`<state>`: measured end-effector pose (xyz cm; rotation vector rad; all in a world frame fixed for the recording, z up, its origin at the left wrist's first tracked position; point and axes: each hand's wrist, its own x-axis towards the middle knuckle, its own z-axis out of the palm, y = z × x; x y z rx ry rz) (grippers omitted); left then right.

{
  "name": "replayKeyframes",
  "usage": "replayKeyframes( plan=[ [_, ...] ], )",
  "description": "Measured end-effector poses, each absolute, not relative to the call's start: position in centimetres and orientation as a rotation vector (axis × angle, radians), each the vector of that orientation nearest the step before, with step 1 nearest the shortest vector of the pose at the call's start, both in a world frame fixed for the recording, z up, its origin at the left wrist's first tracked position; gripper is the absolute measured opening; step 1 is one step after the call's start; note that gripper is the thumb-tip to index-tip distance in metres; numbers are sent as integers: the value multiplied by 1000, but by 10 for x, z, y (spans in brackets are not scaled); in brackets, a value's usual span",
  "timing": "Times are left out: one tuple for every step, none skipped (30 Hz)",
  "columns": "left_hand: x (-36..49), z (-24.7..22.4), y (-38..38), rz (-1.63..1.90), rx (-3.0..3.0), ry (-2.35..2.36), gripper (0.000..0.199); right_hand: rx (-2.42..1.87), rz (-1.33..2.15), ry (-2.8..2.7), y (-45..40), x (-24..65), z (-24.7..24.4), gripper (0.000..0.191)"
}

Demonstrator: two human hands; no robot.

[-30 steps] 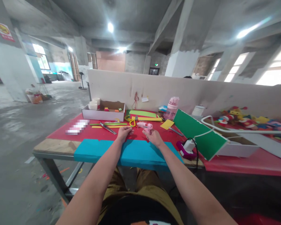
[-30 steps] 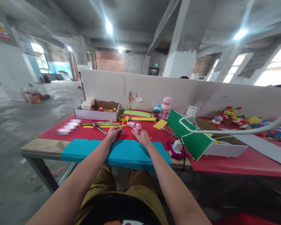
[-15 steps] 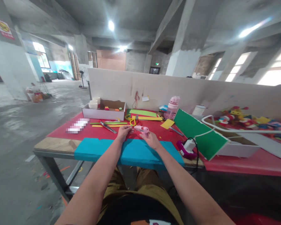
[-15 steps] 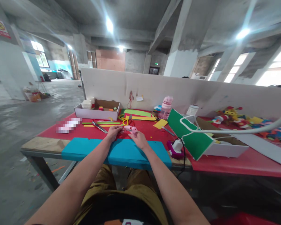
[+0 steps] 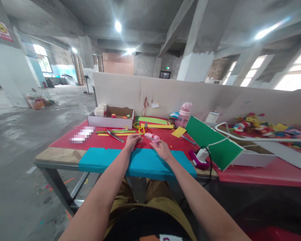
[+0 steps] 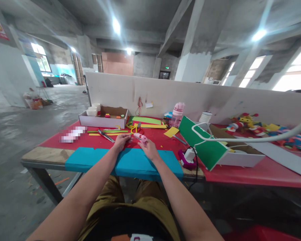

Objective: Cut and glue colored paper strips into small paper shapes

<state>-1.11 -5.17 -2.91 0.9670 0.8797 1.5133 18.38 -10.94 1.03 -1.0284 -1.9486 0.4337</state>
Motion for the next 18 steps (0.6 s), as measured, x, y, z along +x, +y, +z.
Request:
replayKeyframes(
  plan=[
    [-11,-29,-52,1517,966,879,21,-992,462,-1912,-111,184,10,37],
    [-11,-29,-52,1519,967,878,21,-958,502,-1868,-112,184,9,37],
    [-11,-29,-52,1520,969,876,20,-927,550,-1819,-113,184,8,37],
    [-11,-29,-52,1519,973,874,20,-899,606,-1774,-114,185,7,35],
    [-11,-29,-53,1518,977,871,20,-877,661,-1737,-115,186,5,34],
    [-11,-29,-53,1516,982,868,20,-861,707,-1710,-116,187,4,33],
    [-11,-28,-54,1516,986,865,20,-845,747,-1696,-117,189,3,33],
    [-11,-28,-54,1517,988,862,21,-830,785,-1685,-118,190,3,34],
    [-11,-28,-54,1519,990,860,21,-814,822,-1675,-120,192,3,35],
    [-11,-28,-54,1519,991,859,21,-801,859,-1656,-121,193,4,36],
    [-11,-28,-54,1519,993,860,21,-788,894,-1627,-123,194,5,37],
    [-11,-28,-55,1518,993,864,21,-777,930,-1594,-125,195,6,38],
    [-11,-28,-55,1515,991,871,21,-771,958,-1562,-127,196,7,39],
    [-11,-28,-55,1511,987,880,21,-770,974,-1536,-128,196,8,40],
    [-11,-28,-55,1507,984,888,21,-770,984,-1524,-129,196,9,40],
    [-11,-27,-55,1503,980,893,21,-768,987,-1523,-129,196,10,41],
    [-11,-27,-56,1502,979,895,21,-766,981,-1530,-128,196,10,40],
    [-11,-26,-56,1501,978,894,21,-773,963,-1547,-127,196,11,39]
  ],
)
